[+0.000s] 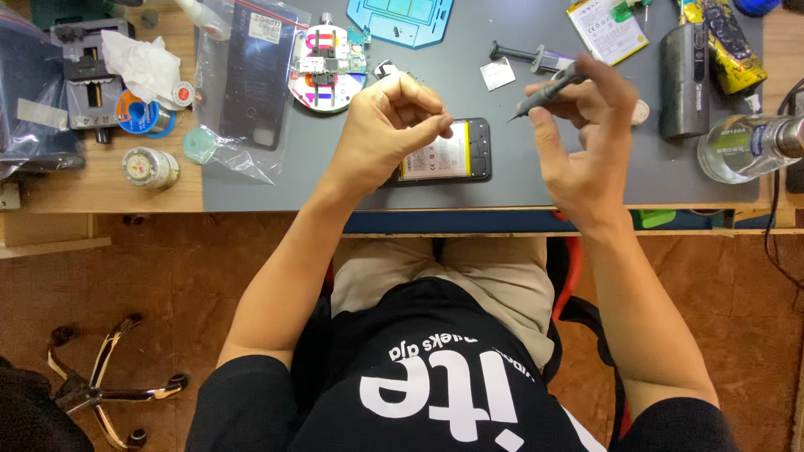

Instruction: The person uses a screwdriver to remove screws from the back of a disassembled smartphone. The person holds the phone steady with one hand while unscrewing components with the other, working on a cluttered workbench.

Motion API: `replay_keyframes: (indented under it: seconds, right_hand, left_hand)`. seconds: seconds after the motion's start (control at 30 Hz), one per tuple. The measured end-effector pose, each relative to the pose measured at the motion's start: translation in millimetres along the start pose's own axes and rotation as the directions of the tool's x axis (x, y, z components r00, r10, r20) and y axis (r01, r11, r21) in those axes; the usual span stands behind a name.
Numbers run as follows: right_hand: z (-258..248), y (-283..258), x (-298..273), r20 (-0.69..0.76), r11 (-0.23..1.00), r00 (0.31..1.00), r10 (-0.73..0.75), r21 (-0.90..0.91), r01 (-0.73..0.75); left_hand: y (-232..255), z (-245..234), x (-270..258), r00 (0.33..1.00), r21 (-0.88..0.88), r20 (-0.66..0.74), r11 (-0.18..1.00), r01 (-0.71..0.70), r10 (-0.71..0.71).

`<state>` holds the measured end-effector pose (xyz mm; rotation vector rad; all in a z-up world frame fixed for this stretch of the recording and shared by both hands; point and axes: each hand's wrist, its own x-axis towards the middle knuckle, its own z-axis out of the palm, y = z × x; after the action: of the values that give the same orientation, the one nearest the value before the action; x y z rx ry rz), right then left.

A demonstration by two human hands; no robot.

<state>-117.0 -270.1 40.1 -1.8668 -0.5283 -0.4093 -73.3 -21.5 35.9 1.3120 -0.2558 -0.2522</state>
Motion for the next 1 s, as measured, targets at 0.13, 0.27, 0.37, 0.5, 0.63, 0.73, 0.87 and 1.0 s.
replay_keyframes:
  seconds: [0.13,0.27,0.37,0.5,0.63,0.73,0.87,1.0]
  right_hand:
    - [22,-46,15,-0.075,0.976,0.996,0.041,0.215,-0.024]
    - [54,-61,23,-0.138,0.942,0.99,0.025,0.334,0.023]
    - [76,-61,26,-0.139,0.937,0.99,0.017,0.347,0.032]
    - [94,-60,26,-0.125,0.932,0.992,0.024,0.362,0.023]
    - [110,-59,27,-0.129,0.933,0.991,0.034,0.36,0.015]
    - [120,-57,29,-0.229,0.969,0.971,-0.065,0.219,0.117]
    - [126,-60,37,-0.153,0.949,0.961,-0.23,0.183,0.256]
    - [128,-66,35,-0.171,0.944,0.981,-0.091,0.299,0.14]
  left_hand:
    - [0,-13,-5,0.998,-0.19,0.05,0.98,0.053,-0.044]
    - [0,-21,-15,0.992,-0.358,0.066,0.926,0.121,-0.104]
    - [6,-29,-25,0.994,-0.393,0.07,0.914,0.103,-0.082]
    - [11,-43,-36,0.994,-0.43,0.082,0.898,0.096,-0.067]
    - [10,-49,-40,0.995,-0.47,0.099,0.879,0.077,-0.034]
    - [8,-48,-42,0.999,-0.479,0.018,0.877,0.035,-0.03]
    - [4,-52,-43,0.982,-0.601,-0.053,0.792,0.112,-0.179]
    - [8,-57,-46,0.979,-0.592,-0.01,0.79,0.16,-0.206]
